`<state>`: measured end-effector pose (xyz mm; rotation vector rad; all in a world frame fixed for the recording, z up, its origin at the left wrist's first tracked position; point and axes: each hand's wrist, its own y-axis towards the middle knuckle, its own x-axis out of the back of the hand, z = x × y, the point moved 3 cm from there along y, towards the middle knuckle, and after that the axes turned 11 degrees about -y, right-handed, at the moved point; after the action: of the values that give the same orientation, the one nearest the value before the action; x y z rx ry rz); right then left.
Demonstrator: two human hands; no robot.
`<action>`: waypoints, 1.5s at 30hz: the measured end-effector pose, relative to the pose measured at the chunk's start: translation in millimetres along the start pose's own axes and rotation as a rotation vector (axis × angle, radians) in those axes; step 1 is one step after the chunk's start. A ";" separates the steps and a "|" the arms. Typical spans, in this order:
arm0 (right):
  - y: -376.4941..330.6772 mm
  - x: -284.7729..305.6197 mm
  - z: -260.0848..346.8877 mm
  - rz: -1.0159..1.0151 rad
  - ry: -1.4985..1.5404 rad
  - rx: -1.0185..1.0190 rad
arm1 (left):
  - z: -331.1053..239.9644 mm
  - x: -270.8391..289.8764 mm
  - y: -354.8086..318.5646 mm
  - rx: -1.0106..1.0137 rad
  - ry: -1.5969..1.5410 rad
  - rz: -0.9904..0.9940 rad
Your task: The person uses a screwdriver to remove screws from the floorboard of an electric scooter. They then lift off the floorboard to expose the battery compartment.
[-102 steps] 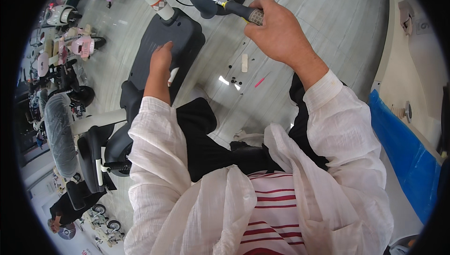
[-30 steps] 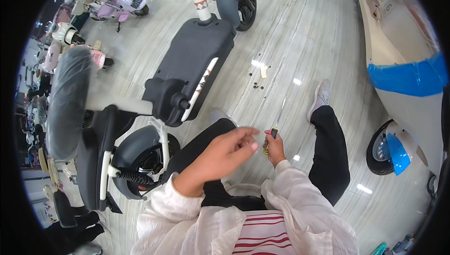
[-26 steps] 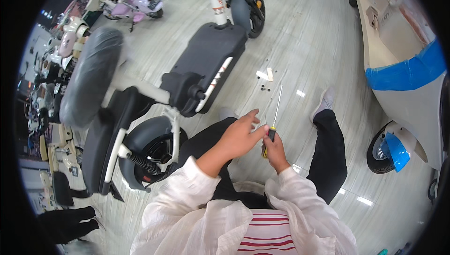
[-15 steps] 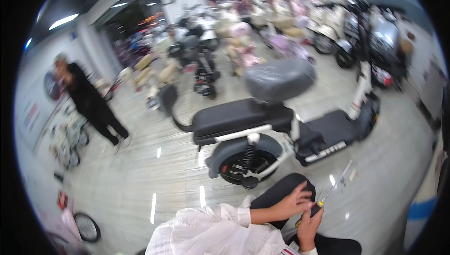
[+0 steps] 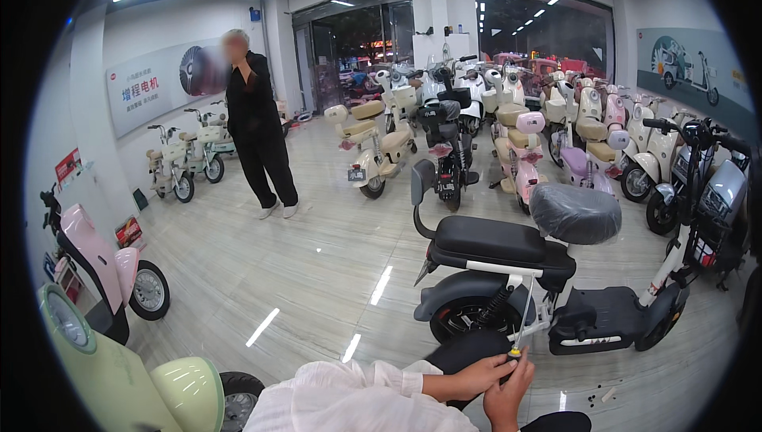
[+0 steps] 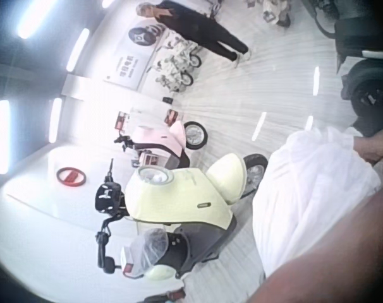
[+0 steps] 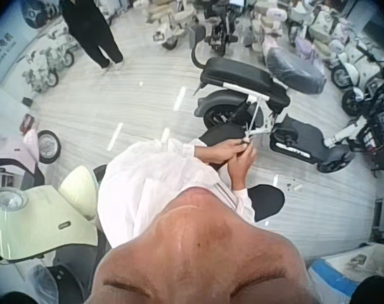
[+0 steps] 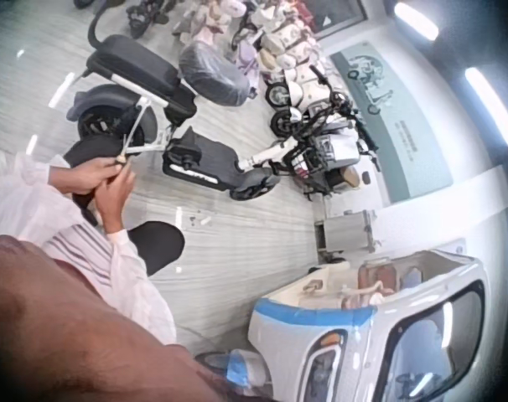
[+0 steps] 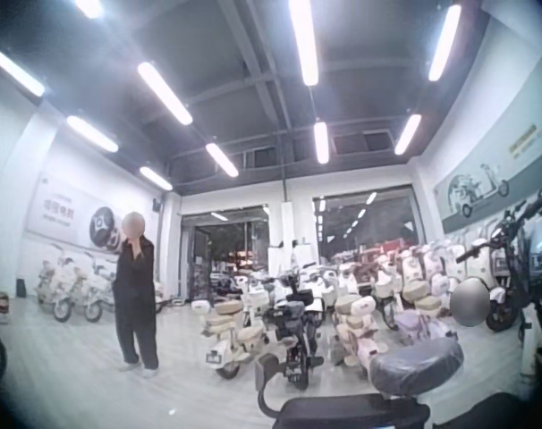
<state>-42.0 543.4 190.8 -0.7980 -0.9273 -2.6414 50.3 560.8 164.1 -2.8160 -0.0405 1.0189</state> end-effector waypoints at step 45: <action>128.6 -37.5 -106.0 -0.033 0.127 -0.539 | -309.0 335.2 124.4 -0.524 -0.213 -0.320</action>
<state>-6.6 378.1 166.0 -0.7063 -0.1884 -2.9664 502.4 423.3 167.8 -2.9638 -0.8697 1.3779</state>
